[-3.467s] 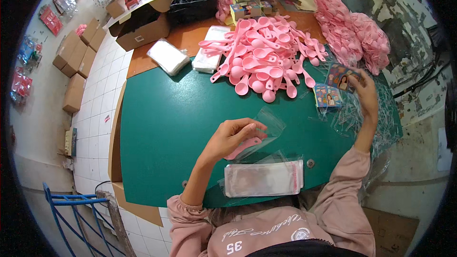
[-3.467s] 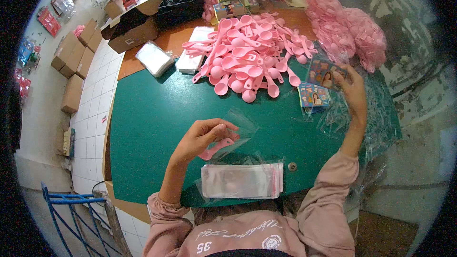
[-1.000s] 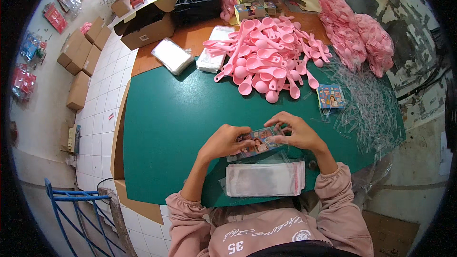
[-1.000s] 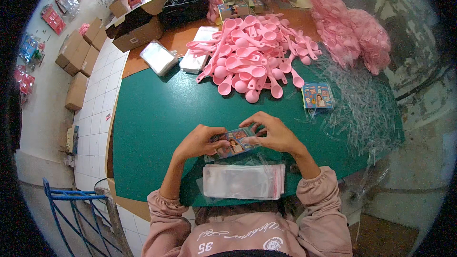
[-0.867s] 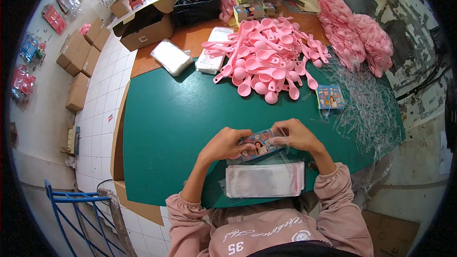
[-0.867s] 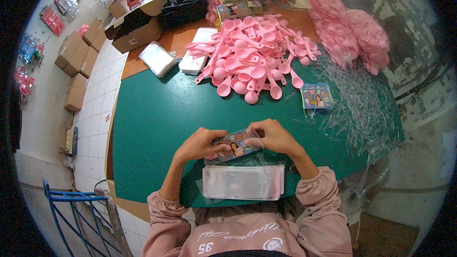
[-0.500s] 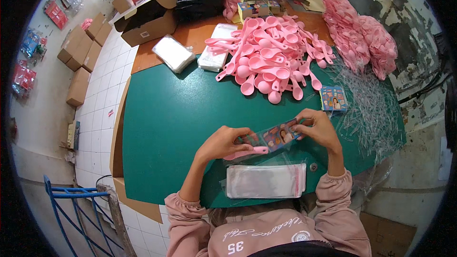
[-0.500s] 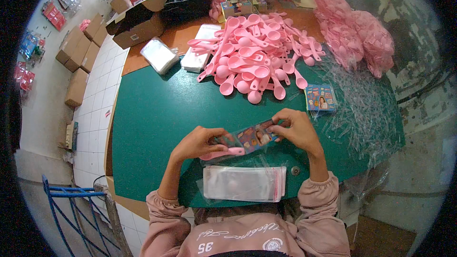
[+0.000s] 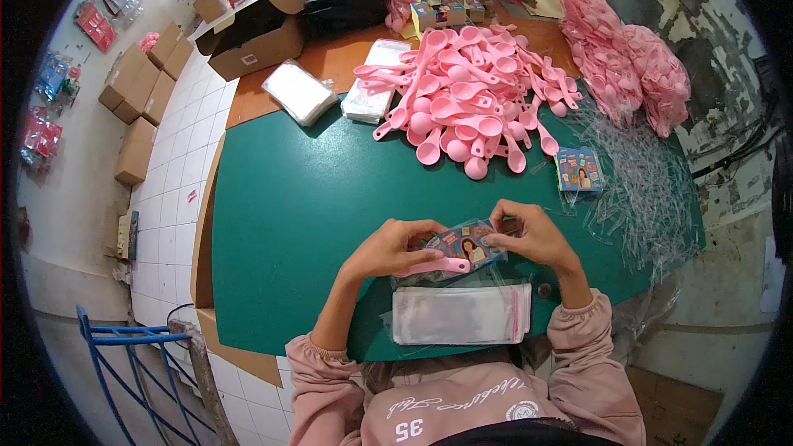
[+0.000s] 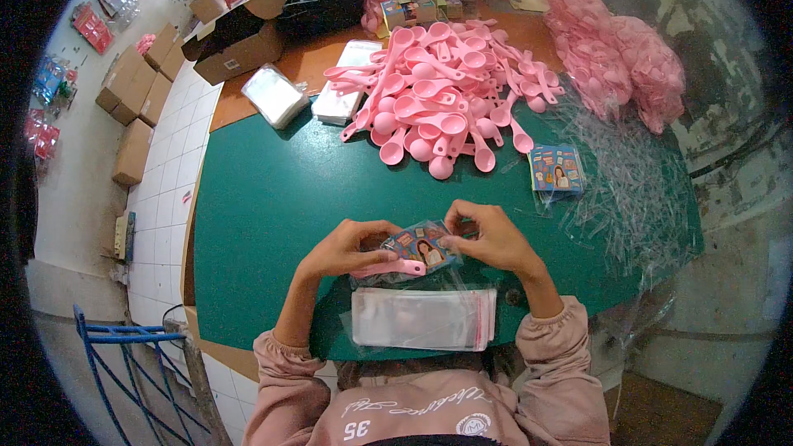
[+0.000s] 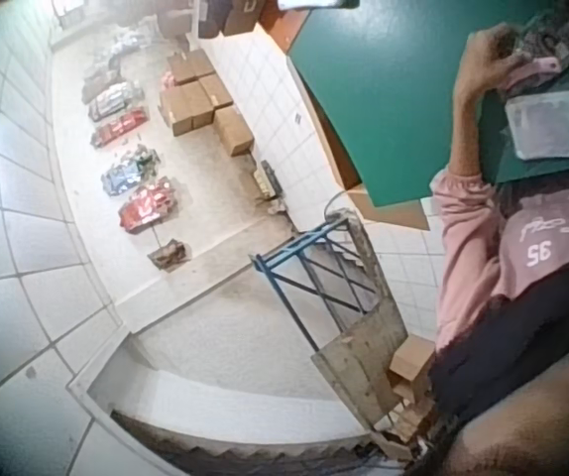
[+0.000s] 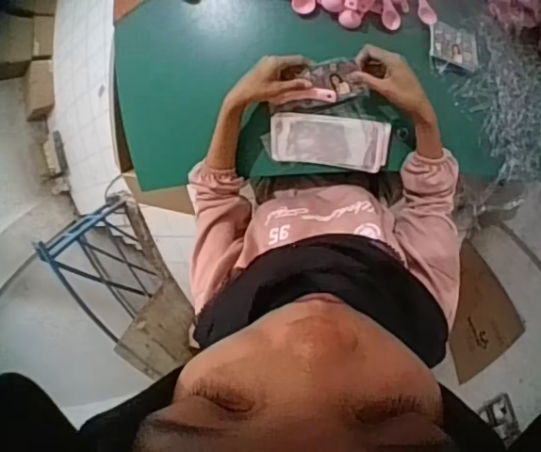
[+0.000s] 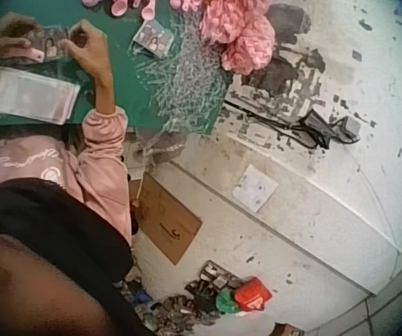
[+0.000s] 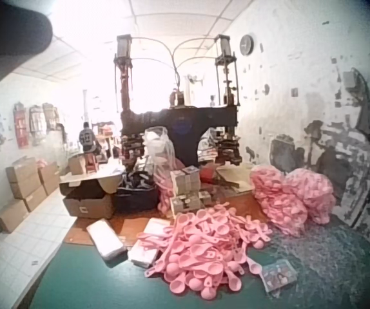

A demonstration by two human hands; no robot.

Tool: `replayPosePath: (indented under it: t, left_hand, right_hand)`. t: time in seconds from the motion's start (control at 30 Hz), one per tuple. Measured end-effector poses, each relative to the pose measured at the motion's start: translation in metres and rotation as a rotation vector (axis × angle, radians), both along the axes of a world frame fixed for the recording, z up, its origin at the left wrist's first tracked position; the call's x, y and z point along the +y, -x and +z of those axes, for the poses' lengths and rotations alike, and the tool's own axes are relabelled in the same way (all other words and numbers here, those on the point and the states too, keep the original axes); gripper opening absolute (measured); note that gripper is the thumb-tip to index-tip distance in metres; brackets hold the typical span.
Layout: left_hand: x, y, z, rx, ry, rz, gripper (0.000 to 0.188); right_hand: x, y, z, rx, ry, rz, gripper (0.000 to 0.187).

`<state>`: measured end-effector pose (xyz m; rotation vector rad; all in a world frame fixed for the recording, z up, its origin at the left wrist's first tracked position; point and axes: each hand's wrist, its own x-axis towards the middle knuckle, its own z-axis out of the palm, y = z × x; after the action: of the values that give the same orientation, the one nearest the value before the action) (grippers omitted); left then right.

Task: The person unpacks pink plastic spoons from a large plastic bag and places them on a green table. They then pick up individual spoons and place them into small clear plastic bags, adding a small card to each bag before setting them aside.

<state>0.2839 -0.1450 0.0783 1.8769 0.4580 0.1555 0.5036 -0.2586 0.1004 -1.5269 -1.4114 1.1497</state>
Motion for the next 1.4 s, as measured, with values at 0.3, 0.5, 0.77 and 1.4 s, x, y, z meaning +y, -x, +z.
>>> replayPosePath:
  t: [0.3,0.5,0.77,1.4]
  left_hand:
    - [-0.003,-0.001,0.008,-0.022,0.061,-0.010,0.033]
    - [-0.007,-0.007,0.010,0.011,0.016,0.010,0.039]
    - [0.009,0.008,0.004,-0.003,0.006,-0.010,0.043]
    - [-0.048,0.007,-0.005,-0.223,0.720,0.424,0.058]
  right_hand:
    - [0.002,0.000,0.002,-0.050,0.024,0.146,0.018]
    - [0.005,0.009,-0.004,-0.109,-0.230,0.042,0.022]
    - [0.005,-0.004,-0.008,0.104,0.027,-0.094,0.022]
    - [0.006,0.051,0.008,-0.475,-0.363,0.239,0.032]
